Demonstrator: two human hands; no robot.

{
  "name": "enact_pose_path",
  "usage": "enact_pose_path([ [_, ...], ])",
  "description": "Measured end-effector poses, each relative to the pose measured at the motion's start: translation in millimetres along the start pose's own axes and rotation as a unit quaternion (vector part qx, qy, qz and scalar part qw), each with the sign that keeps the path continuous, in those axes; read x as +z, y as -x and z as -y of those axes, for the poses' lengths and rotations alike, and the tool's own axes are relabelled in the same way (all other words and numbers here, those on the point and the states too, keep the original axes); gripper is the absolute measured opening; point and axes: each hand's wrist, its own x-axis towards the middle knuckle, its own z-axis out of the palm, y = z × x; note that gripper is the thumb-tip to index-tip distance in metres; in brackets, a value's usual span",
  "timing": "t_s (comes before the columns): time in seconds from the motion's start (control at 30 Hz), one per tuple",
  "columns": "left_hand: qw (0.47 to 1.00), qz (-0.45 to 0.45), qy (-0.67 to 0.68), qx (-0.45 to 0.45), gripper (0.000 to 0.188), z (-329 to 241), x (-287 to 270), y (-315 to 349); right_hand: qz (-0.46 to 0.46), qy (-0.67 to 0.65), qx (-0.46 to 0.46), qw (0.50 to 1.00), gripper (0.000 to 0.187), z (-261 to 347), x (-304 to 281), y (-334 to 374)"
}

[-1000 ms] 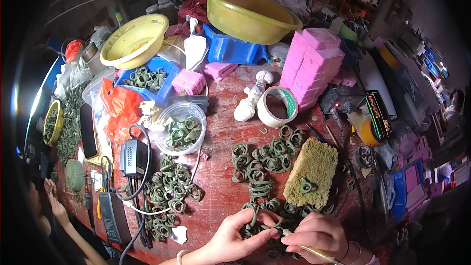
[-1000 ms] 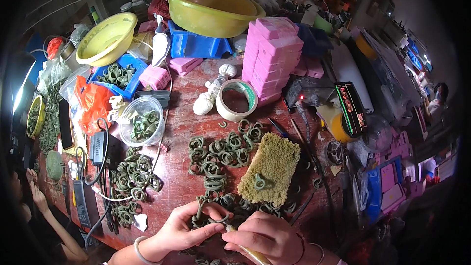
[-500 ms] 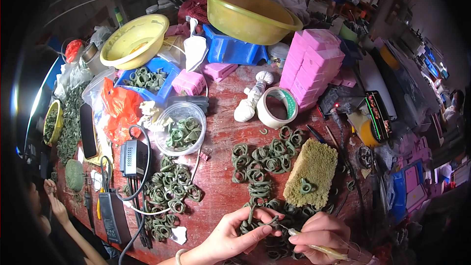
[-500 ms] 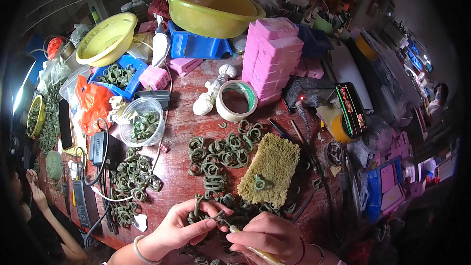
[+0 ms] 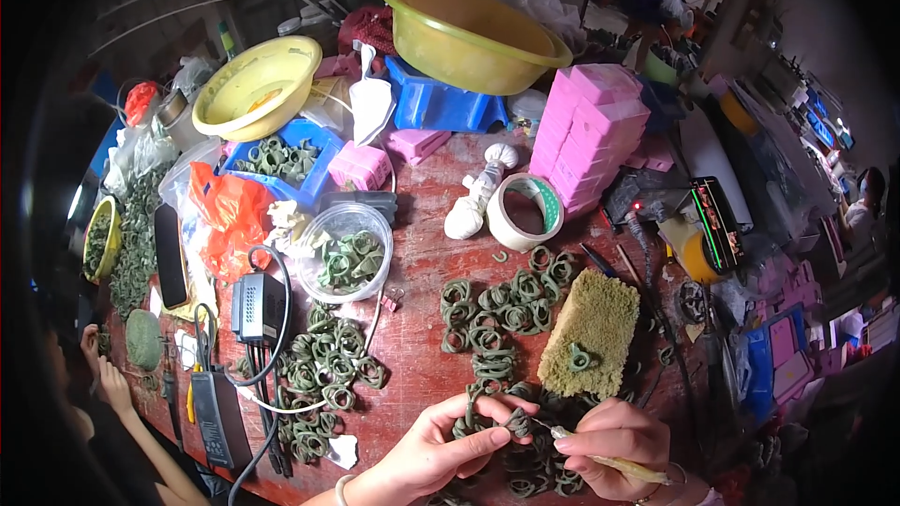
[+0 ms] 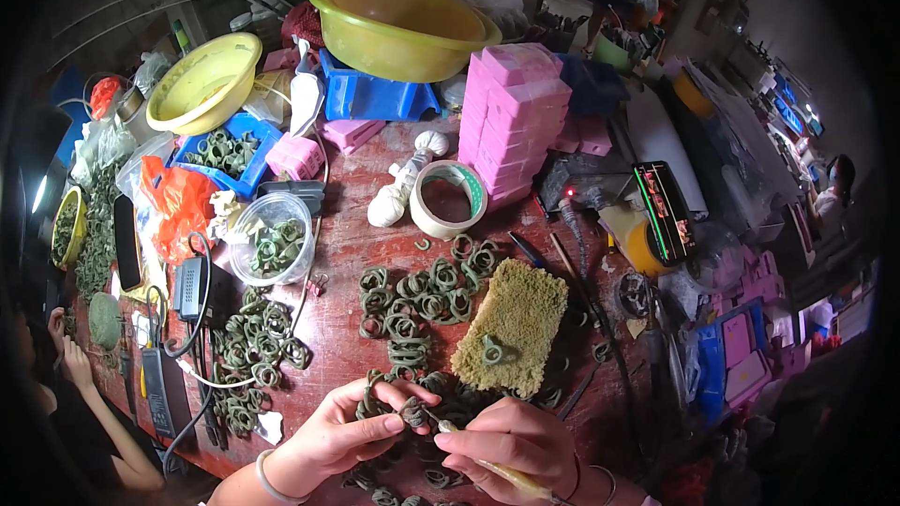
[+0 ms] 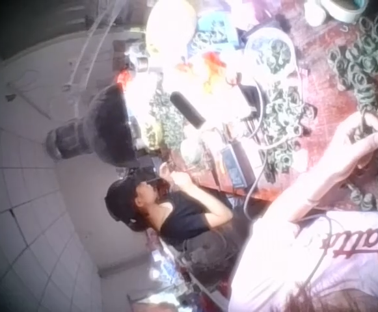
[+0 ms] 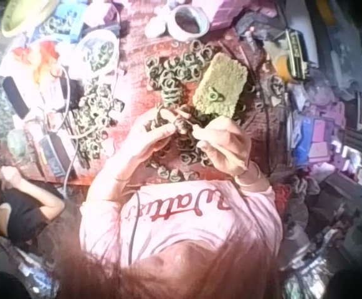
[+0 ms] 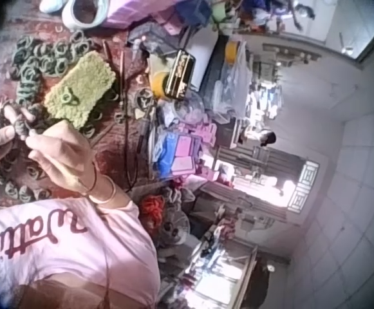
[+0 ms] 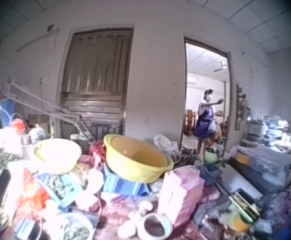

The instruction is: Joining green wax loops together using a heated tool and liquid adhesive on a workshop table.

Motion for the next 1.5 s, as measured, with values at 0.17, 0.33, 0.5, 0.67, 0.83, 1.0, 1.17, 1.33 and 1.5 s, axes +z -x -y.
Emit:
enact_pose_path([
  [0.17, 0.999, -0.012, 0.035, -0.019, 0.014, -2, 3, 2, 0.021, 0.011, 0.047, 0.999, 0.012, -2, 1, 7],
  [0.33, 0.998, -0.021, 0.040, -0.042, 0.025, -8, 7, 4, 0.042, -0.006, 0.038, 0.998, 0.015, 2, -1, 1],
  [0.5, 0.998, -0.005, 0.014, -0.064, 0.032, 0, -2, 5, 0.071, -0.003, 0.036, 0.997, 0.019, 4, 0, 0],
  [0.67, 0.996, 0.014, -0.085, -0.035, 0.030, -4, 0, 6, 0.083, 0.001, 0.026, 0.996, 0.020, 4, 0, -2],
  [0.83, 0.986, 0.003, -0.163, -0.019, 0.030, -7, 6, 6, 0.091, 0.014, 0.010, 0.996, 0.022, 2, -1, -2],
  [1.0, 0.990, 0.020, -0.133, -0.032, 0.029, -6, 1, 7, 0.104, -0.014, 0.040, 0.994, 0.019, -1, -7, -3],
  [1.17, 0.995, 0.020, -0.078, -0.051, 0.029, -4, 1, 6, 0.098, -0.030, 0.079, 0.992, 0.016, -13, -9, 4],
  [1.33, 0.995, 0.005, -0.078, -0.057, 0.028, -9, 6, 6, 0.040, -0.064, 0.126, 0.989, 0.016, -10, -8, 8],
  [1.5, 0.984, -0.009, -0.176, -0.035, 0.028, -14, 13, 7, 0.076, -0.050, 0.110, 0.990, 0.019, -11, -5, 7],
])
